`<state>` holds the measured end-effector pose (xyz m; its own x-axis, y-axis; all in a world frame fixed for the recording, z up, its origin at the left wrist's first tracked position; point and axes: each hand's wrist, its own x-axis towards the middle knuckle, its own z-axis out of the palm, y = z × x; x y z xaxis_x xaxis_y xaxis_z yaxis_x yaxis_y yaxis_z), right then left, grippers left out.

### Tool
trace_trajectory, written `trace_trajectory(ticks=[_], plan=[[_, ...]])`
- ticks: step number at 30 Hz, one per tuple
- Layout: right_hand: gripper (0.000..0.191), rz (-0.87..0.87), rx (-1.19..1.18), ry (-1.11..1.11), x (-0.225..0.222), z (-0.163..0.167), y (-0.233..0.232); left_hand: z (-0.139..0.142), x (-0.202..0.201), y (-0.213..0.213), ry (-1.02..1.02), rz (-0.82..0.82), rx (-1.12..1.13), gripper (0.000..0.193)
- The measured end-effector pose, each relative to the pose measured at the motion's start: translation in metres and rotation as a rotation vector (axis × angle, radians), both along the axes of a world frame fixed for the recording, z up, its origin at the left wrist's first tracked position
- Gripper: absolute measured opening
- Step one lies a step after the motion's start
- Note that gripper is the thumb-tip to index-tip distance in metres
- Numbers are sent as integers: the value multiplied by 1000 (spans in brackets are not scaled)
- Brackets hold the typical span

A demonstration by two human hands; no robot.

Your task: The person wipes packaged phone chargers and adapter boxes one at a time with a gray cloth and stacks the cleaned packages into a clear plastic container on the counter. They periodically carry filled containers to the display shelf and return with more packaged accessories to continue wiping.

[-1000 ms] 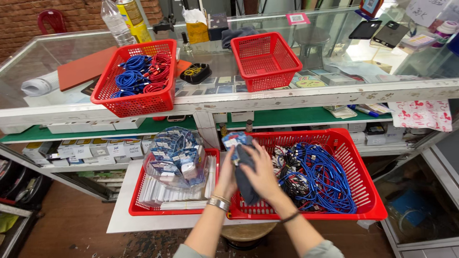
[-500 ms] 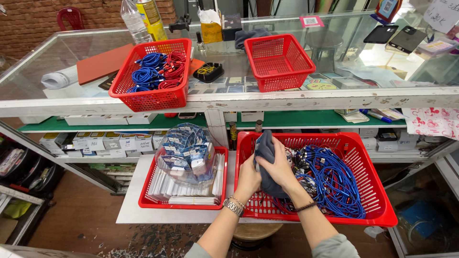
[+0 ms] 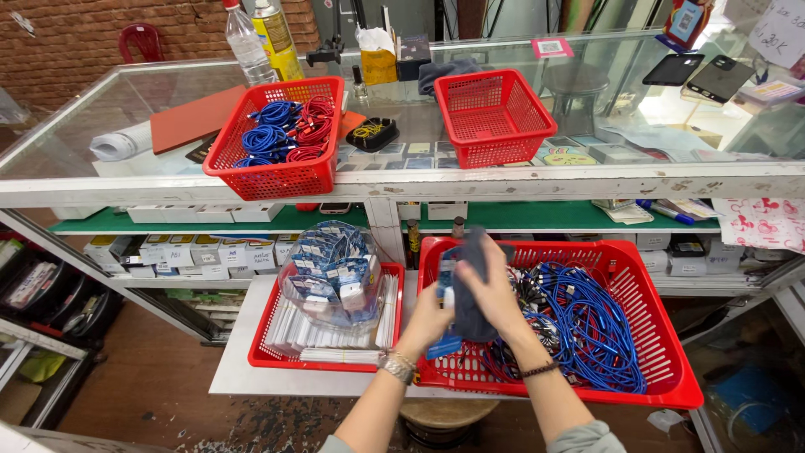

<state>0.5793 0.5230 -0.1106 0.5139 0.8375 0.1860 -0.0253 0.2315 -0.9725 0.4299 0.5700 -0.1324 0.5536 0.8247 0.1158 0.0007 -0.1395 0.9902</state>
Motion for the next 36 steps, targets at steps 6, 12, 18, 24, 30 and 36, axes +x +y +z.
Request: trace_trajectory(ticks=[6, 12, 18, 24, 30, 36], plan=[[53, 127, 132, -363, 33, 30, 18, 16, 15, -15, 55, -140, -42, 27], [51, -5, -16, 211, -9, 10, -9, 28, 23, -14, -345, 90, -317, 24], [46, 14, -106, -274, -25, 6, -48, 15, 6, 11, -624, 239, -690, 27], [39, -178, 103, -900, -43, 33, -51, -5, 19, 15, -769, 220, -802, 36], [28, -98, 74, -1167, -22, -9, -85, 8, 0, 44, -798, 198, -963, 44], [30, -70, -18, 237, 55, -13, -60, 38, 1, 17, -486, -90, -699, 55]])
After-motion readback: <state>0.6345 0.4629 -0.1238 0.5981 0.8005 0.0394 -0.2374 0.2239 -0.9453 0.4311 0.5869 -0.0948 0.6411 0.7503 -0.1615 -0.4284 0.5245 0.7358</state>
